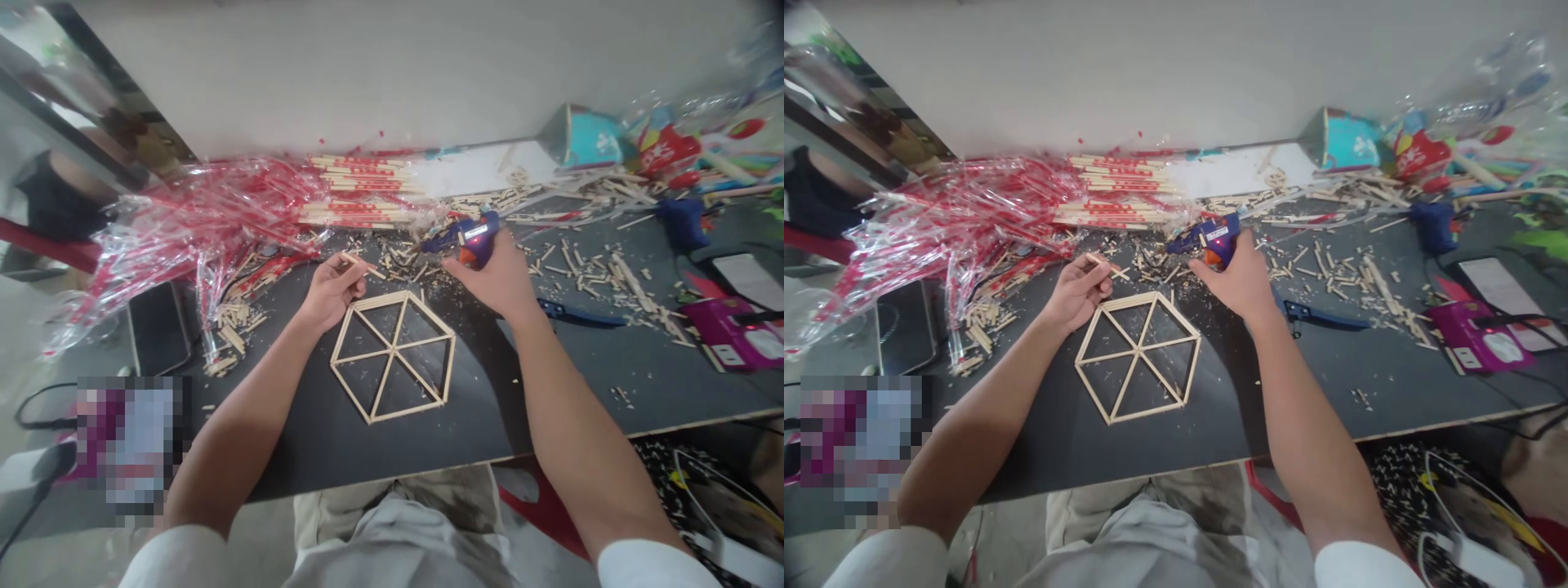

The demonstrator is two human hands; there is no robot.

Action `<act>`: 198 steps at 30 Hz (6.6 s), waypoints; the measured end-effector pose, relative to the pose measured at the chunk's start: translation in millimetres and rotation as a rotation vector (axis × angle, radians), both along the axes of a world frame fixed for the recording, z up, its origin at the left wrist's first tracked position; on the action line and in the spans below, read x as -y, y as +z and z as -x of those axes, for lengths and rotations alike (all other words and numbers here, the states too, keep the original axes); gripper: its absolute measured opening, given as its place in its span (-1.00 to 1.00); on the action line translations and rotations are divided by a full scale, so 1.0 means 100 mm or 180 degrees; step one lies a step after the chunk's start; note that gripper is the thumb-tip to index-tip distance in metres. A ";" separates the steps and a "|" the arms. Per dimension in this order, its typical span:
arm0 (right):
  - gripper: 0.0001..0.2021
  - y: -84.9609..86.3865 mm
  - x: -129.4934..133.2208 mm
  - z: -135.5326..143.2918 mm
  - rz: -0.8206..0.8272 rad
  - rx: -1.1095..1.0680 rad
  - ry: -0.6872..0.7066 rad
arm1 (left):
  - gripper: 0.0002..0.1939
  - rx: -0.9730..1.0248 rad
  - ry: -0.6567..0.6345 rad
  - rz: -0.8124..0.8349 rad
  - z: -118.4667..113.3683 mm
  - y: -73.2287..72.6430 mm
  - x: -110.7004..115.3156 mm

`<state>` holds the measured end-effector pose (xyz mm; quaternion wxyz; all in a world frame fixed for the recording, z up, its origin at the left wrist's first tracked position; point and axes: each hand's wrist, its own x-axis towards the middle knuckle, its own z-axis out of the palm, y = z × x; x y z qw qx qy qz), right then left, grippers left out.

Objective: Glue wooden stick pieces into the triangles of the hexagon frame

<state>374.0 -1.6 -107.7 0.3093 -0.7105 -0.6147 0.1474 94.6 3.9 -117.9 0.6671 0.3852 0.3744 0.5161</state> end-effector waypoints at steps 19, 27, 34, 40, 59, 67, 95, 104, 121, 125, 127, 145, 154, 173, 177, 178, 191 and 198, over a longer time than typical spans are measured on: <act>-0.77 0.00 0.04 0.08 -0.0032 0.0660 0.0754 | -0.44 -0.0110 0.0016 -0.0040 -0.02 -0.02 0.00; -0.76 0.00 0.01 0.05 0.0013 0.0692 0.0873 | -0.41 -0.0061 0.0029 0.0023 -0.02 -0.02 -0.01; -0.74 0.00 0.02 0.06 0.0071 0.0623 0.0947 | -0.44 -0.0150 -0.0040 -0.0078 -0.03 -0.05 0.00; -0.73 0.00 0.01 0.04 0.0147 0.0655 0.0924 | -0.44 -0.0127 -0.0052 -0.0089 -0.03 -0.07 0.00; -0.79 -0.01 0.02 0.05 0.0088 0.0852 0.0903 | -0.39 -0.0137 -0.0082 -0.0087 -0.05 -0.04 0.00; -0.78 -0.09 -0.02 0.03 -0.0088 0.0904 0.0912 | -0.40 -0.0093 -0.0088 -0.0132 -0.04 -0.06 -0.01; -0.78 -0.12 -0.02 0.03 -0.0137 0.0791 0.0814 | -0.40 -0.0146 -0.0080 -0.0149 -0.02 -0.06 -0.02; -0.52 -0.18 -0.04 0.00 -0.0385 0.0428 0.0571 | -0.42 -0.0173 -0.0050 -0.0138 -0.03 -0.05 -0.01; -0.67 -0.14 -0.04 0.01 -0.0365 0.0750 0.0602 | -0.47 -0.1557 -0.0883 -0.0609 0.09 -0.10 -0.02; -0.73 -0.14 -0.04 0.00 -0.0266 0.0787 0.0606 | -0.48 -0.1613 -0.0899 -0.0665 0.09 -0.11 -0.02; -0.75 -0.15 -0.05 -0.01 -0.0321 0.0782 0.0613 | -0.49 -0.1619 -0.0921 -0.0692 0.09 -0.11 -0.02; -0.71 -0.10 -0.03 -0.01 -0.0264 0.0790 0.0665 | -0.42 -0.1636 -0.0927 -0.0648 0.09 -0.08 -0.02; -0.70 -0.14 -0.04 -0.05 -0.0400 0.0795 0.0716 | -0.47 -0.1765 -0.0946 -0.0680 0.10 -0.07 -0.01; -0.65 -0.15 0.00 0.10 -0.0880 0.0389 -0.0028 | -0.43 -0.1575 -0.0838 -0.0759 0.09 -0.08 -0.01; -0.68 -0.02 0.20 0.51 -0.0228 -0.0842 0.1370 | -0.44 -0.1546 -0.0959 -0.0839 0.11 -0.07 -0.01; -0.64 -0.01 0.24 0.59 -0.0060 -0.1122 0.1672 | -0.45 -0.1521 -0.0995 -0.0868 0.11 -0.08 -0.01; -0.59 -0.11 0.25 0.74 0.0195 -0.2457 0.1447 | -0.44 -0.1437 -0.1041 -0.0774 0.11 -0.06 0.00; -0.49 -0.15 0.08 0.56 -0.0569 -0.2768 0.0531 | -0.44 -0.1424 -0.0908 -0.0765 0.11 -0.09 -0.02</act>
